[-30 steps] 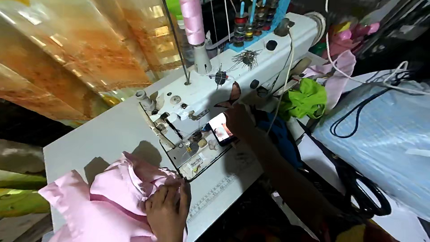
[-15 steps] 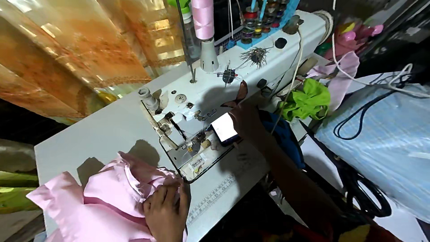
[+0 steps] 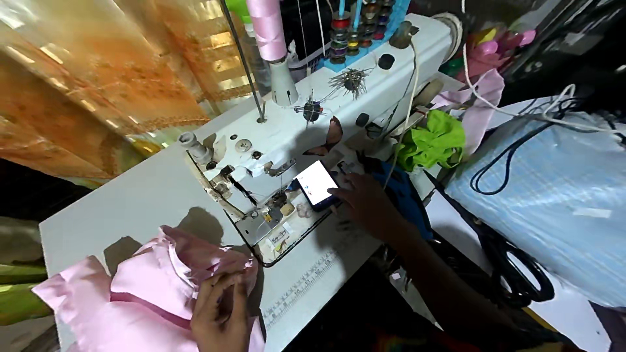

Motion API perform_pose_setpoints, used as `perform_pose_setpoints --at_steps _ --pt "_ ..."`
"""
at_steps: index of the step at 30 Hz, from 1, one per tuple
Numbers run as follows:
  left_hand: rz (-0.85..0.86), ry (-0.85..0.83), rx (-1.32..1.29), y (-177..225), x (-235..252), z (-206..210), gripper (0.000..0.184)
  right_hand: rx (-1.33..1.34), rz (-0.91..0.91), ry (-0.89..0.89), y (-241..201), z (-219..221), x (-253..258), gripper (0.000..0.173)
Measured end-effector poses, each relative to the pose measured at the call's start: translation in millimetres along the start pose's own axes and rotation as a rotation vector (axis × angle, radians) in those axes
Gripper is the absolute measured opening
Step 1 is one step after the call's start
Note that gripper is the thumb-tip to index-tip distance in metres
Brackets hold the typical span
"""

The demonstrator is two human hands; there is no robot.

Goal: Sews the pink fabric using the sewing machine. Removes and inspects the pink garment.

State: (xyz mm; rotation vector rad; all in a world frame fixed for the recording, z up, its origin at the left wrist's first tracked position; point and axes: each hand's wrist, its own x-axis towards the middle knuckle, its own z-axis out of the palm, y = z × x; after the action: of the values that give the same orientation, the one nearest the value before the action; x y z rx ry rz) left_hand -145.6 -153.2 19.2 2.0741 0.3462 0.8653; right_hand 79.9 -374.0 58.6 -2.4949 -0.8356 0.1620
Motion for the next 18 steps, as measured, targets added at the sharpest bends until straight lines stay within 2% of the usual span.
perform_pose_setpoints --at_steps 7,12,18 --pt "-0.017 0.012 -0.074 1 1 -1 0.013 -0.066 -0.007 -0.014 -3 -1 -3 0.032" --pt "-0.009 0.015 -0.083 2 1 -1 0.012 -0.115 0.063 -0.187 -10 -8 -1 0.032" --pt "-0.005 0.029 -0.083 3 1 -1 0.014 -0.064 0.020 -0.104 -13 -5 -3 0.031"
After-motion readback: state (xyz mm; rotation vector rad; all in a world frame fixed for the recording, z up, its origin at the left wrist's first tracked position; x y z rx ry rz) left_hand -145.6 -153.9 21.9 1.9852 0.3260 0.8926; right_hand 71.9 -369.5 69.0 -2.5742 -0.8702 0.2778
